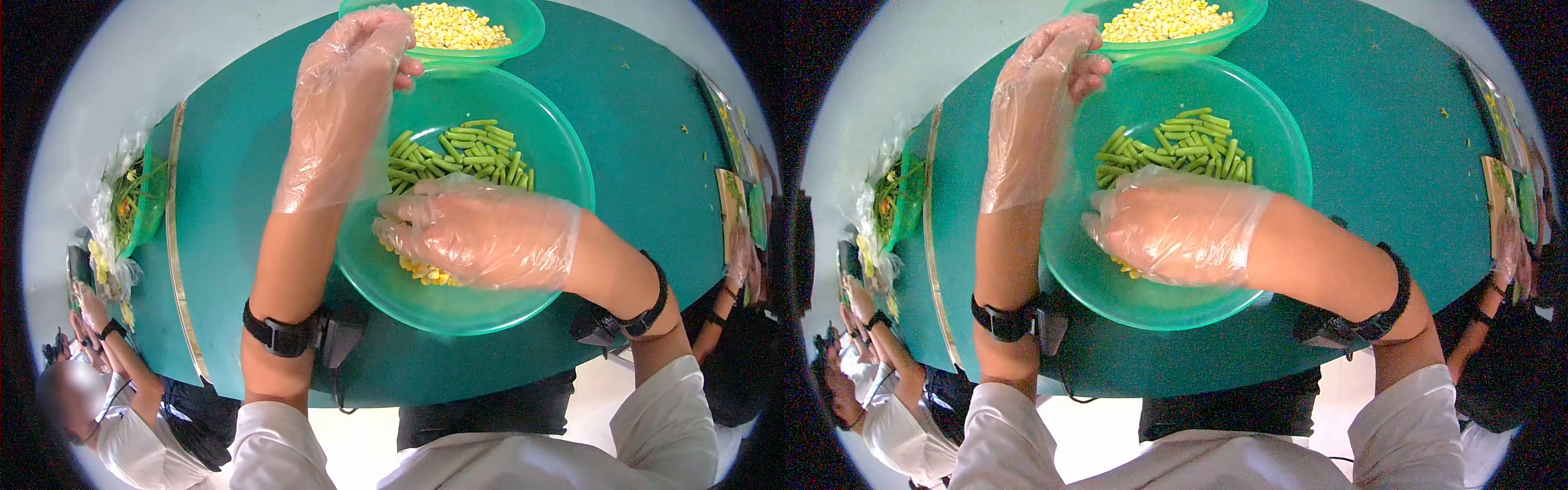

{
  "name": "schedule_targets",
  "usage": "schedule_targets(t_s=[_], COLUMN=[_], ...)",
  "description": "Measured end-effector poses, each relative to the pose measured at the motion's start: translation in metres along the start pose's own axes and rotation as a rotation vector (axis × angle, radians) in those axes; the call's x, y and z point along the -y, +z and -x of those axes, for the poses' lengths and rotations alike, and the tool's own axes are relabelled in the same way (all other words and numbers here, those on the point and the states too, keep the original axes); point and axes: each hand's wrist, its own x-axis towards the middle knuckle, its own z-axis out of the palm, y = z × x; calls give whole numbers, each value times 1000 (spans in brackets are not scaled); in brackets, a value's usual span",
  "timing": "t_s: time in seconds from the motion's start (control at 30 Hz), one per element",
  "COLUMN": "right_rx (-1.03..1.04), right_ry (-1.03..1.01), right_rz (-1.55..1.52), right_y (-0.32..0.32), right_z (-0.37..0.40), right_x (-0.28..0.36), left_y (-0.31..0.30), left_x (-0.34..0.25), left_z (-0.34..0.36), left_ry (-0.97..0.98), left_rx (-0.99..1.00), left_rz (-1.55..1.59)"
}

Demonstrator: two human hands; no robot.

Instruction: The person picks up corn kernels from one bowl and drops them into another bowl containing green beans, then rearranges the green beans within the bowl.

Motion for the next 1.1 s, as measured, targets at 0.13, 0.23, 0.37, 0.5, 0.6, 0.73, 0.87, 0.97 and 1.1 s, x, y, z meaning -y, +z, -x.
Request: schedule_targets(t_s=[0.13, 0.23, 0.37, 0.5, 0.6, 0.73, 0.87, 0.97, 1.1], right_rx=[94, 104, 45, -13, 33, 79, 73, 19, -209], right_ry=[30, 34, 19, -2, 5, 22, 15, 10, -15], right_rz=[49, 8, -36, -52, -43, -41, -83, -116, -217], right_y=[-4, -2, 0, 2, -1, -3, -5, -6, -10], right_z=[0, 0, 3, 5, 4, 5, 5, 2, -1], right_x=[2, 0, 2, -1, -3, -4, -6, -8, -18], left_y=[0, 0, 3, 1, 3, 0, 3, 0, -1], left_x=[2, -5, -17, -6, -12, -7, -7, 1, -1], left_z=[-2, -1, 5, -2, 3, -1, 0, -5, -6], left_ry=[-4, -26, -49, -20, -24, -27, -19, -22, -76], left_rx=[8, 39, 82, 99, 76, 84, 68, 82, 81], left_rz=[9, 2, -3, 41, 33, 37, 50, 60, 22])
